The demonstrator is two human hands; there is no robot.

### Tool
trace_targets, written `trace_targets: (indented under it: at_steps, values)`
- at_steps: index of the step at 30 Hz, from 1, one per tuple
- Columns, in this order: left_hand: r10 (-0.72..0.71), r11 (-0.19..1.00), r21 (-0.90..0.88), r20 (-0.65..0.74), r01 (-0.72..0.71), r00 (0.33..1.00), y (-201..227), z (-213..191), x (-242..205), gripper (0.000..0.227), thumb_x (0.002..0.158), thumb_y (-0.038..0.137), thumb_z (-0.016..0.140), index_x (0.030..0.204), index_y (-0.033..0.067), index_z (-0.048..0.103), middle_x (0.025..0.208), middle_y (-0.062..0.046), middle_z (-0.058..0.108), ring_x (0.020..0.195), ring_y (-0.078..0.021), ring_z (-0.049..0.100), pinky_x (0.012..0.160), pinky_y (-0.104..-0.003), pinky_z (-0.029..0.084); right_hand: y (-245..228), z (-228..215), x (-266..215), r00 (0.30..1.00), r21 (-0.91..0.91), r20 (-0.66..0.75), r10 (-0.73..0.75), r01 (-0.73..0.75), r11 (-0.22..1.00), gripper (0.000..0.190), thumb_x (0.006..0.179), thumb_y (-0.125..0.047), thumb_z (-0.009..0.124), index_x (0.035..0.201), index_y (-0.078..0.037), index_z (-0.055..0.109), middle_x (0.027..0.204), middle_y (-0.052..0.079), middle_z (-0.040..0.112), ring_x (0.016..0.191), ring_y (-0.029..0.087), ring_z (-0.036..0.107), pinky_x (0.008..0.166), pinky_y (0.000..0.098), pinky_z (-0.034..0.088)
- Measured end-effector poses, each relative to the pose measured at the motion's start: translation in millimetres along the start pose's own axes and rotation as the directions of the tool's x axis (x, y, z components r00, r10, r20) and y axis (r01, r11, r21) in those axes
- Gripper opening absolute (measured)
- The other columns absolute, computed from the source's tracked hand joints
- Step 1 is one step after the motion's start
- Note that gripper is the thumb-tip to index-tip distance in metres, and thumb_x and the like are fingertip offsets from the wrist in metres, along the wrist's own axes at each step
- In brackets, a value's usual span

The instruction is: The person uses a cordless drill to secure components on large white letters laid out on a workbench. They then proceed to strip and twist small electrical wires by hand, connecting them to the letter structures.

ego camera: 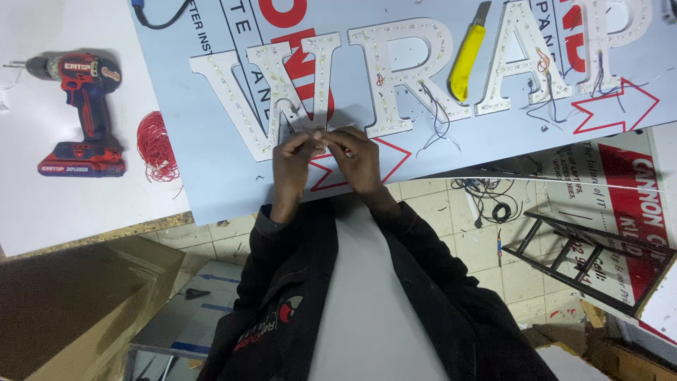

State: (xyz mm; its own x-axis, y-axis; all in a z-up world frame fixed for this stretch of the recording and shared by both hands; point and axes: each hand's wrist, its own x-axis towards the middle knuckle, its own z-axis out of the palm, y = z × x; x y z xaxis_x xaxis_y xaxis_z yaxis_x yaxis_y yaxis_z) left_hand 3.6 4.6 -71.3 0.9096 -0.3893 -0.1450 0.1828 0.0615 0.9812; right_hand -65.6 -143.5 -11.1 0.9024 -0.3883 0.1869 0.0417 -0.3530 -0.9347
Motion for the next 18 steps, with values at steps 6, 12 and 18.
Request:
trace_targets:
  at_steps: [6, 12, 18]
  values:
    - [0.082, 0.99, 0.117, -0.073, -0.073, 0.994, 32.8, 8.4, -1.6, 0.01, 0.109, 0.009, 0.084, 0.117, 0.0047, 0.088, 0.094, -0.016, 0.085, 0.095, -0.017, 0.075, 0.086, -0.038, 0.065, 29.2, 9.9, -13.8, 0.983, -0.051, 0.108, 0.151, -0.146, 0.988, 0.03, 0.124, -0.019, 0.055, 0.111, -0.004, 0.078, 0.073, 0.016, 0.072, 0.066, 0.025, 0.067, 0.067, 0.0443, 0.054]
    - [0.002, 0.946, -0.325, 0.02, 0.005, 1.0, -30.6, 9.0, 13.3, 0.009, 0.111, 0.008, 0.076, 0.109, 0.0017, 0.081, 0.088, -0.006, 0.073, 0.086, -0.0129, 0.067, 0.086, -0.034, 0.056, 78.7, 14.1, -21.1, 0.677, 0.404, 0.72, -0.156, -0.591, -0.698, 0.03, 0.126, -0.021, 0.036, 0.111, -0.009, 0.059, 0.066, 0.001, 0.06, 0.059, 0.014, 0.06, 0.05, 0.0246, 0.043]
    - [0.024, 0.994, -0.102, -0.104, -0.035, 0.994, 51.5, -5.0, 11.8, 0.015, 0.113, 0.005, 0.074, 0.098, 0.0036, 0.078, 0.082, -0.003, 0.07, 0.083, -0.0106, 0.065, 0.087, -0.03, 0.052, 21.8, -15.1, -16.2, 0.996, 0.385, 0.024, 0.08, -0.083, 0.919, 0.019, 0.119, -0.013, 0.065, 0.108, -0.005, 0.078, 0.066, 0.008, 0.071, 0.054, 0.009, 0.061, 0.055, 0.0236, 0.048]
